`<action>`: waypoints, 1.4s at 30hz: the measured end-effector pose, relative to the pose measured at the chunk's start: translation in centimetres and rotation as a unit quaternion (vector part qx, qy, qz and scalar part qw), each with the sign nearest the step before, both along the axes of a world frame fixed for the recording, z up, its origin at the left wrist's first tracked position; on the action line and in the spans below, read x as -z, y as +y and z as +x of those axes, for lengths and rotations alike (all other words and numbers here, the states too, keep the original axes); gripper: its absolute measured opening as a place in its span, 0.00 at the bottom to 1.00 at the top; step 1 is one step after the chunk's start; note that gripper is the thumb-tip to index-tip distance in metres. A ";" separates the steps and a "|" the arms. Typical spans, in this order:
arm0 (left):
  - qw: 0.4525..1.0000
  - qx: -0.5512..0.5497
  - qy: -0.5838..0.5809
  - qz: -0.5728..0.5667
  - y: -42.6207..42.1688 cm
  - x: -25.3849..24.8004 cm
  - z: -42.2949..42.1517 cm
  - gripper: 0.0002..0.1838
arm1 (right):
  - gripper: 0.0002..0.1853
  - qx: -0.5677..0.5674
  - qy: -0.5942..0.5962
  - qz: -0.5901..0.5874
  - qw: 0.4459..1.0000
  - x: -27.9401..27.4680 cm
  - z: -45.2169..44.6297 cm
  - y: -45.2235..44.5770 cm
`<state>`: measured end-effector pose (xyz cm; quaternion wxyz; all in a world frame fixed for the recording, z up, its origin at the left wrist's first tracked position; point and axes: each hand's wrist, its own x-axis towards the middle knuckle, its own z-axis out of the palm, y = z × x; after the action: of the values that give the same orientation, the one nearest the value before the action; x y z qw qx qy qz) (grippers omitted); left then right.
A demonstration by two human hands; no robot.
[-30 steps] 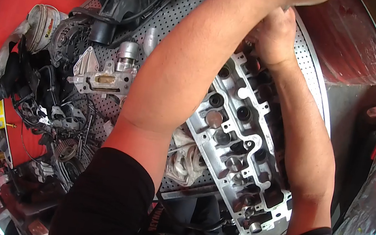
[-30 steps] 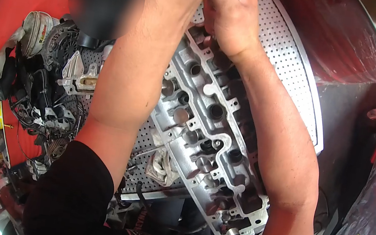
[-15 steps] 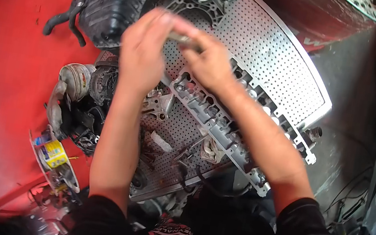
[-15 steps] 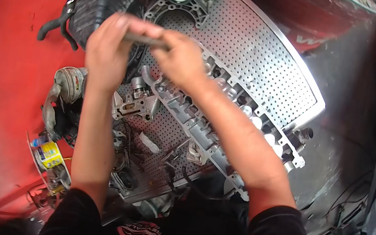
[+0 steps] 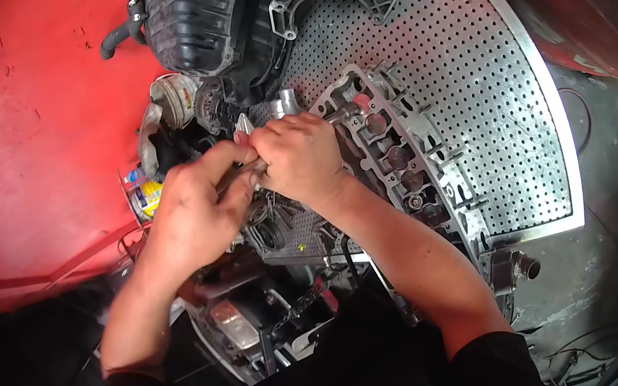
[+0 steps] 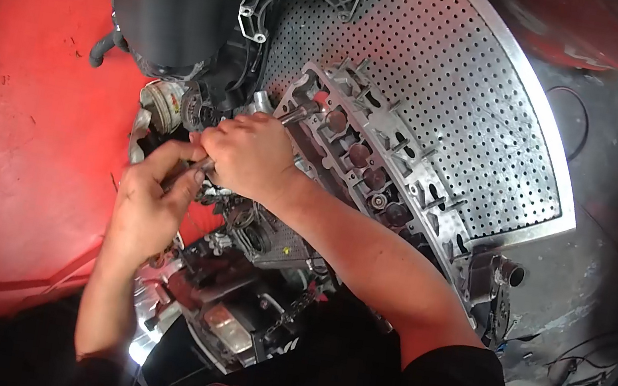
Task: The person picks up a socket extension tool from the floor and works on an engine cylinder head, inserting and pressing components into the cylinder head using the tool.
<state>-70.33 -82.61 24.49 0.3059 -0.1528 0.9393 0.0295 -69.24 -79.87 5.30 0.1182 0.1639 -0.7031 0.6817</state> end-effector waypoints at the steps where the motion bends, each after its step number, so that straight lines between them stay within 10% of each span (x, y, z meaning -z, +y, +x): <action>1: 1.000 0.011 -0.018 0.004 0.0 0.1 -0.7 0.07 | 0.13 0.004 -0.011 -0.024 1.000 0.2 -0.2 -0.2; 12: 0.991 0.042 -0.019 0.126 -2.2 1.2 -3.7 0.06 | 0.12 -0.002 -0.058 -0.041 0.997 0.3 -1.9 -0.5; 42: 0.989 0.098 -0.107 0.029 -0.5 0.7 -6.5 0.03 | 0.13 0.004 -0.082 -0.084 0.993 0.5 -2.6 -0.3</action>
<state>-76.87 -83.08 23.74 0.4101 -0.0534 0.9104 0.0107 -71.80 -80.12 4.78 0.0763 0.0937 -0.6512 0.7492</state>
